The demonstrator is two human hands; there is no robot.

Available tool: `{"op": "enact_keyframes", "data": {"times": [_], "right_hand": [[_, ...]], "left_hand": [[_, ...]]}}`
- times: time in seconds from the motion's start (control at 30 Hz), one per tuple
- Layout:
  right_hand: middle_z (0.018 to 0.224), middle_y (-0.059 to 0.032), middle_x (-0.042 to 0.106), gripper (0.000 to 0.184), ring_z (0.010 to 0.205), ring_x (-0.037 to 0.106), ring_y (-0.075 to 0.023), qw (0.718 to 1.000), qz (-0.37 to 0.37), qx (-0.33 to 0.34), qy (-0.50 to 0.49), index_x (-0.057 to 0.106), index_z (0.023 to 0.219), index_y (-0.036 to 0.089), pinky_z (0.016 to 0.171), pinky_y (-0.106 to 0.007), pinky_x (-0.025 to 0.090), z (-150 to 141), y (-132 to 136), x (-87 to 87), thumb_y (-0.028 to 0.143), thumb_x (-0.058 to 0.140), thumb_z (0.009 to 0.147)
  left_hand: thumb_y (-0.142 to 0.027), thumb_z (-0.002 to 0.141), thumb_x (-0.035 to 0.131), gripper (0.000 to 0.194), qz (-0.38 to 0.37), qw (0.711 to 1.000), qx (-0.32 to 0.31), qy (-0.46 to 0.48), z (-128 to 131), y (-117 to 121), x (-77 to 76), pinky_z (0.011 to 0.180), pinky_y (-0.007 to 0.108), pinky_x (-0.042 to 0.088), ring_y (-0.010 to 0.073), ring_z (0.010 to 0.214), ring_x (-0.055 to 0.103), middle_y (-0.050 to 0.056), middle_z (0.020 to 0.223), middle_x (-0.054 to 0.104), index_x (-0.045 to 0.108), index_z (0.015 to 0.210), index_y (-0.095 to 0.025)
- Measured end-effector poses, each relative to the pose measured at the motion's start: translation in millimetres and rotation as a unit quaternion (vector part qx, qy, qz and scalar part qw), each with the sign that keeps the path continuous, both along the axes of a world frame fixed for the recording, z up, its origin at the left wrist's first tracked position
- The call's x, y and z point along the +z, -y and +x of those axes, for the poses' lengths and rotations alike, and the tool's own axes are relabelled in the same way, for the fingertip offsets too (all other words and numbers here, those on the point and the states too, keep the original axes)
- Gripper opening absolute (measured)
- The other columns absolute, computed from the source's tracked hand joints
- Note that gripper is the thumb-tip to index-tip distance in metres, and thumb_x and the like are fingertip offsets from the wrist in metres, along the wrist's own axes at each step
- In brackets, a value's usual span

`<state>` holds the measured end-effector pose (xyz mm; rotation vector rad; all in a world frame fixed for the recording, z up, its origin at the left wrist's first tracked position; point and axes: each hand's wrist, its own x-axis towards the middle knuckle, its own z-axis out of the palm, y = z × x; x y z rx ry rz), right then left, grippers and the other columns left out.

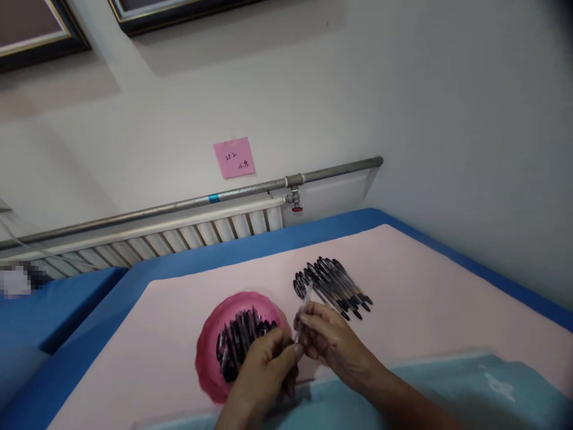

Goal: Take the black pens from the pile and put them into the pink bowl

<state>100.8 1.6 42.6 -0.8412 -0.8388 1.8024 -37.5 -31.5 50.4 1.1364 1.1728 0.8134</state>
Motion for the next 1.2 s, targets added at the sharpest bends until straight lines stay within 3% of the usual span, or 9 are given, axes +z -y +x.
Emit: {"op": "enact_keyframes", "data": {"times": [0.13, 0.23, 0.5, 0.6, 0.7, 0.93, 1.03, 1.13, 1.2], "right_hand": [[0.057, 0.0048, 0.051, 0.022, 0.046, 0.045, -0.0065, 0.999, 0.012, -0.043, -0.031, 0.050, 0.069, 0.018, 0.042, -0.019, 0.028, 1, -2, 1.6, 0.033, 0.065, 0.066], [0.046, 0.0072, 0.047, 0.014, 0.039, 0.038, -0.0060, 0.996, 0.034, 0.015, 0.078, 0.049, 0.067, 0.018, 0.040, -0.019, 0.026, -3, 3, 0.5, 0.028, 0.059, 0.071], [0.056, 0.0068, 0.047, 0.010, 0.053, 0.046, -0.0080, 0.880, 0.227, 0.067, 0.412, 0.049, 0.065, 0.018, 0.048, -0.017, 0.033, -11, 13, -3.1, 0.017, 0.056, 0.073], [0.067, 0.0015, 0.057, 0.014, 0.064, 0.052, -0.0114, 0.777, 0.291, -0.002, 0.558, 0.053, 0.073, 0.018, 0.058, -0.020, 0.037, 4, -4, -7.5, 0.023, 0.045, 0.084], [0.081, -0.0065, 0.058, 0.012, 0.075, 0.053, -0.0170, 0.732, 0.283, -0.037, 0.619, 0.053, 0.078, 0.016, 0.066, -0.026, 0.035, 22, -22, -16.8, 0.013, 0.042, 0.081], [0.084, -0.0102, 0.061, 0.015, 0.074, 0.055, -0.0200, 0.696, 0.258, -0.008, 0.670, 0.057, 0.082, 0.014, 0.061, -0.027, 0.032, 29, -35, -36.8, 0.009, 0.048, 0.073], [0.082, -0.0114, 0.062, 0.017, 0.075, 0.056, -0.0204, 0.715, 0.239, -0.008, 0.657, 0.058, 0.081, 0.013, 0.061, -0.027, 0.033, 28, -38, -30.9, 0.006, 0.047, 0.071], [0.079, -0.0083, 0.062, 0.020, 0.071, 0.056, -0.0172, 0.757, 0.229, -0.003, 0.612, 0.060, 0.087, 0.013, 0.059, -0.025, 0.036, 26, -34, -18.0, 0.012, 0.043, 0.075], [0.073, -0.0025, 0.060, 0.025, 0.060, 0.053, -0.0123, 0.798, 0.222, 0.025, 0.559, 0.060, 0.094, 0.016, 0.052, -0.021, 0.036, 21, -24, -9.5, 0.016, 0.042, 0.076]], "left_hand": [[-0.053, 0.073, 0.055, 0.038, -0.050, 0.995, 0.027, 0.076, -10, 2, 7.8, 0.034, 0.019, 0.018, 0.0042, 0.032, 0.031, -0.007, 0.042, 0.043, 0.049, 0.064, -0.017], [-0.050, 0.070, 0.060, 0.034, -0.014, 0.994, 0.095, 0.058, -14, -1, 3.8, 0.038, 0.018, 0.023, 0.0054, 0.039, 0.037, -0.006, 0.047, 0.047, 0.051, 0.067, -0.017], [-0.042, 0.072, 0.056, 0.028, 0.086, 0.985, 0.086, -0.119, -20, -12, -10.7, 0.045, 0.020, 0.030, 0.0090, 0.046, 0.043, -0.006, 0.052, 0.047, 0.046, 0.061, -0.019], [-0.039, 0.075, 0.050, 0.023, 0.122, 0.948, 0.130, -0.264, -42, -15, -3.7, 0.053, 0.023, 0.035, 0.0141, 0.059, 0.052, -0.001, 0.061, 0.056, 0.052, 0.064, -0.019], [-0.036, 0.077, 0.044, 0.022, 0.092, 0.886, 0.145, -0.430, -67, -17, -1.5, 0.057, 0.027, 0.035, 0.0182, 0.061, 0.056, 0.001, 0.061, 0.059, 0.052, 0.064, -0.020], [-0.037, 0.076, 0.043, 0.029, 0.108, 0.805, 0.152, -0.563, -74, -19, -9.3, 0.070, 0.035, 0.040, 0.0279, 0.085, 0.059, 0.015, 0.093, 0.063, 0.060, 0.084, -0.015], [-0.039, 0.078, 0.042, 0.031, 0.132, 0.847, 0.194, -0.478, -61, -17, -3.7, 0.072, 0.035, 0.042, 0.0259, 0.085, 0.059, 0.011, 0.091, 0.064, 0.061, 0.089, -0.017], [-0.043, 0.075, 0.049, 0.027, 0.104, 0.938, 0.205, -0.259, -47, -16, 1.8, 0.064, 0.029, 0.044, 0.0198, 0.073, 0.060, 0.004, 0.079, 0.065, 0.062, 0.081, -0.020], [-0.046, 0.070, 0.057, 0.027, 0.050, 0.967, 0.230, -0.100, -40, -16, 3.1, 0.049, 0.023, 0.040, 0.0140, 0.056, 0.055, -0.001, 0.064, 0.060, 0.059, 0.076, -0.020]]}}
